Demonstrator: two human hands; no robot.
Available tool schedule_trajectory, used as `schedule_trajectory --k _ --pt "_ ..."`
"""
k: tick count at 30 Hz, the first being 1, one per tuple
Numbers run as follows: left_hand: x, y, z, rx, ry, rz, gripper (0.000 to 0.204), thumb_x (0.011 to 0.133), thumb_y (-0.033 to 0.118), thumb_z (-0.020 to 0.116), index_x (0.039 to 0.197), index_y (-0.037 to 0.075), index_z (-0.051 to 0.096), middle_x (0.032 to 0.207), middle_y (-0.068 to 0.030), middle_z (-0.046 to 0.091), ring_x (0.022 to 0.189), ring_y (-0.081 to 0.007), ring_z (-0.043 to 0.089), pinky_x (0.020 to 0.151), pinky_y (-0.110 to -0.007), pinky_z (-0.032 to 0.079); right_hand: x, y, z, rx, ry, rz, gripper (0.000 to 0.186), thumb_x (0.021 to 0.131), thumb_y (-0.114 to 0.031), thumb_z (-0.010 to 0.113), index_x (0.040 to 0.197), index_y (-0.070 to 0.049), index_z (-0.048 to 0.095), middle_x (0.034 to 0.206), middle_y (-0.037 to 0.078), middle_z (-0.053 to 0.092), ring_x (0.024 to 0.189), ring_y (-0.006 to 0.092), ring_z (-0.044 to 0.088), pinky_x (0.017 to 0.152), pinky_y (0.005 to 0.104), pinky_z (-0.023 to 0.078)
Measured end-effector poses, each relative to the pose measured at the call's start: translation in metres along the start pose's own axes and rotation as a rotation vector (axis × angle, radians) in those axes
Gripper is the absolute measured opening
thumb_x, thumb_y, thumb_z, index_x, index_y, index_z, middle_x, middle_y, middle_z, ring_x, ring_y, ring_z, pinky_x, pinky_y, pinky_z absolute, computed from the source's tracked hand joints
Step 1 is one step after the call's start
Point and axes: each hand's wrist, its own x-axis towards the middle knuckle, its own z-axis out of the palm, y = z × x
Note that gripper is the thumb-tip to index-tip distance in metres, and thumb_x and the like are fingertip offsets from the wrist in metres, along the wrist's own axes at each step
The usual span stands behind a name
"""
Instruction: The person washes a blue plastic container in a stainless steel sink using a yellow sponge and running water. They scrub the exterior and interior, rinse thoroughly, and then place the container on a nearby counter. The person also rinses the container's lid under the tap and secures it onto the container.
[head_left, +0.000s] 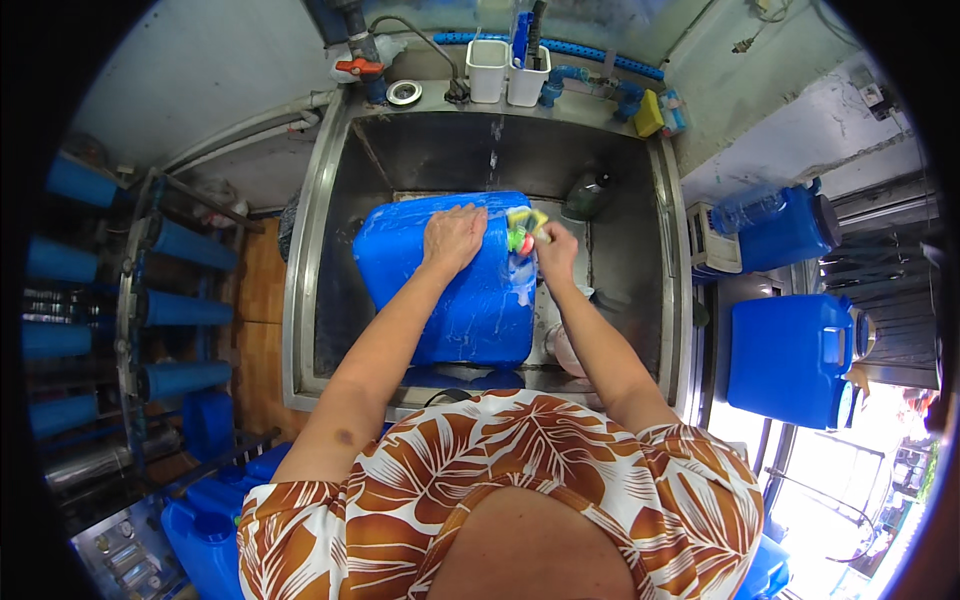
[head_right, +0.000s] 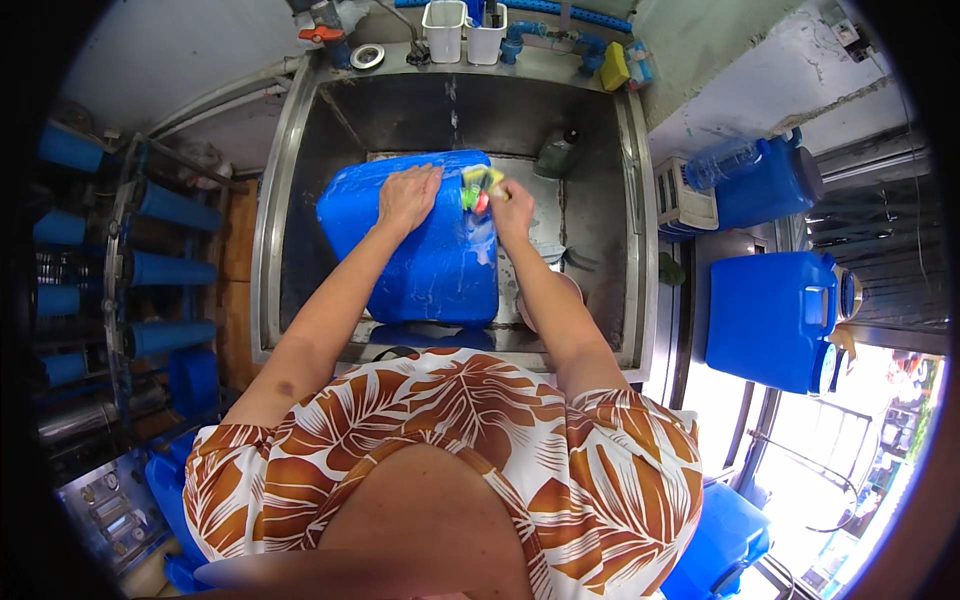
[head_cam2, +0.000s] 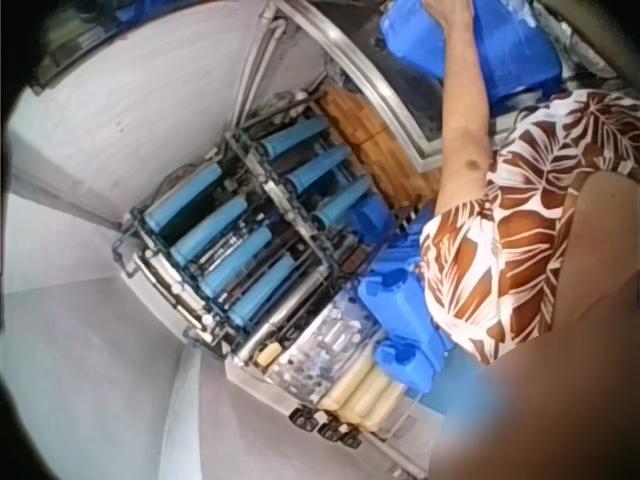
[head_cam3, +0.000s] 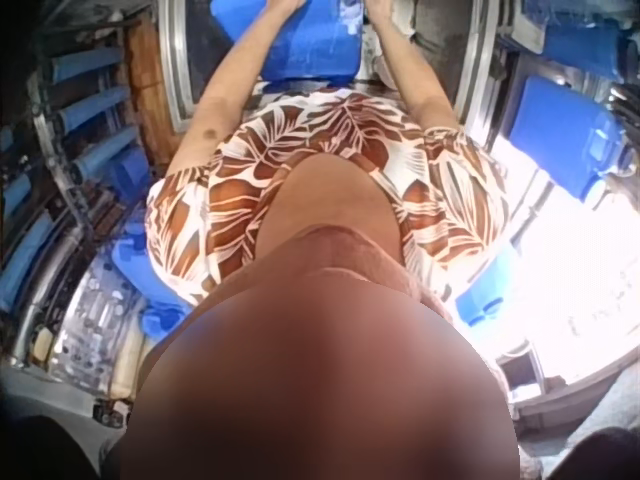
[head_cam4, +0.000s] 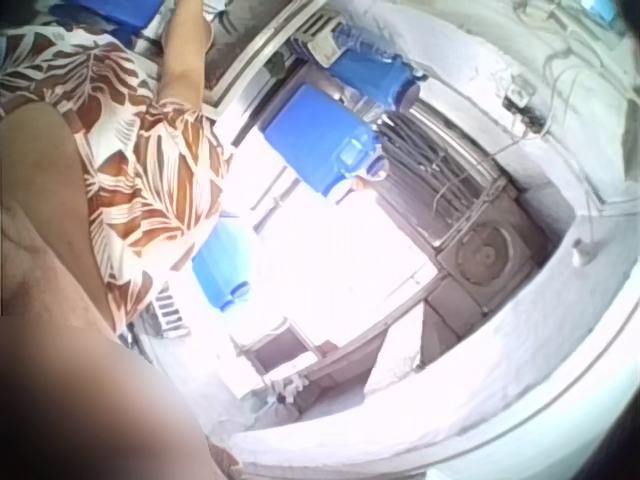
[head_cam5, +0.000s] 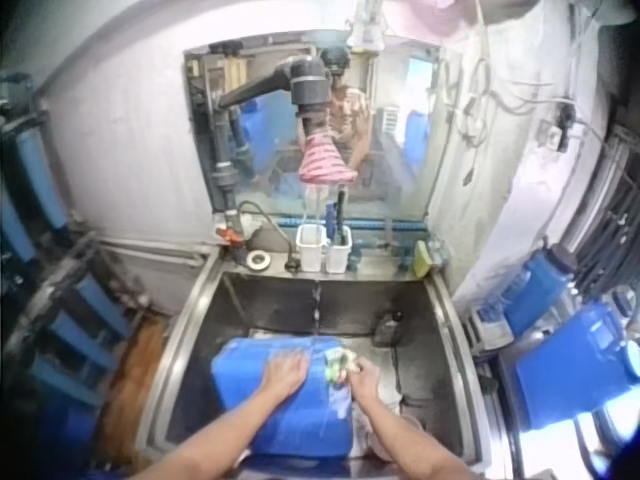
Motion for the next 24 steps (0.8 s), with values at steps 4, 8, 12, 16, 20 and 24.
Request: schedule_trajectory --k 4,8,12,16,20,24 --pt "0.004 -0.002 0.004 0.052 0.105 0.050 0.029 0.094 0.025 0.049 0.086 0.006 0.070 0.089 -0.0120 0.069 0.084 -0.0300 0.065 0.075 -0.046 0.049 -0.035 0.011 -0.011 -0.040 -0.112 -0.115 0.021 0.068 -0.011 0.069 0.088 -0.002 0.070 0.075 0.016 0.068 0.069 0.0251 0.066 0.066 0.0356 0.050" --pt "0.005 -0.002 0.004 0.007 -0.005 -0.027 0.036 0.097 0.032 0.047 0.105 0.008 0.072 0.109 -0.0151 0.070 0.104 -0.0320 0.066 0.091 -0.043 0.049 0.005 -0.014 -0.051 -0.427 -0.511 -0.038 0.025 0.065 -0.015 0.071 0.087 -0.004 0.070 0.081 0.019 0.068 0.075 0.0320 0.067 0.070 0.0401 0.052" --pt "0.002 -0.003 0.006 0.008 0.060 -0.018 0.033 0.096 0.031 0.049 0.104 0.009 0.073 0.109 -0.0137 0.070 0.105 -0.0313 0.065 0.092 -0.043 0.048 0.076 -0.021 -0.036 -0.205 0.078 -0.511 0.019 0.073 -0.010 0.063 0.090 -0.003 0.068 0.088 0.019 0.066 0.085 0.0361 0.065 0.077 0.0416 0.051" --pt "0.000 -0.005 0.010 0.006 0.130 0.000 0.032 0.096 0.030 0.049 0.103 0.009 0.073 0.108 -0.0129 0.070 0.105 -0.0313 0.066 0.092 -0.044 0.048 0.081 0.050 0.023 -0.095 -0.095 -0.192 0.019 0.082 -0.016 0.062 0.094 -0.003 0.070 0.089 0.019 0.070 0.081 0.0331 0.068 0.074 0.0409 0.052" --pt "0.005 -0.015 0.012 -0.005 0.133 -0.004 0.033 0.096 0.030 0.046 0.095 0.009 0.073 0.099 -0.0135 0.071 0.096 -0.0318 0.066 0.087 -0.046 0.047 -0.022 0.151 0.043 -0.582 -0.433 0.345 0.032 0.086 -0.031 0.055 0.085 -0.003 0.070 0.098 0.022 0.068 0.094 0.0408 0.065 0.083 0.0483 0.051" --pt "0.023 -0.036 0.015 -0.004 0.001 -0.052 0.036 0.097 0.031 0.044 0.089 0.009 0.071 0.088 -0.0134 0.070 0.088 -0.0301 0.066 0.084 -0.047 0.046 -0.126 0.171 0.039 -0.325 -0.791 0.883 0.028 0.088 -0.019 0.054 0.091 0.006 0.065 0.086 0.026 0.067 0.065 0.0363 0.065 0.053 0.0468 0.052"
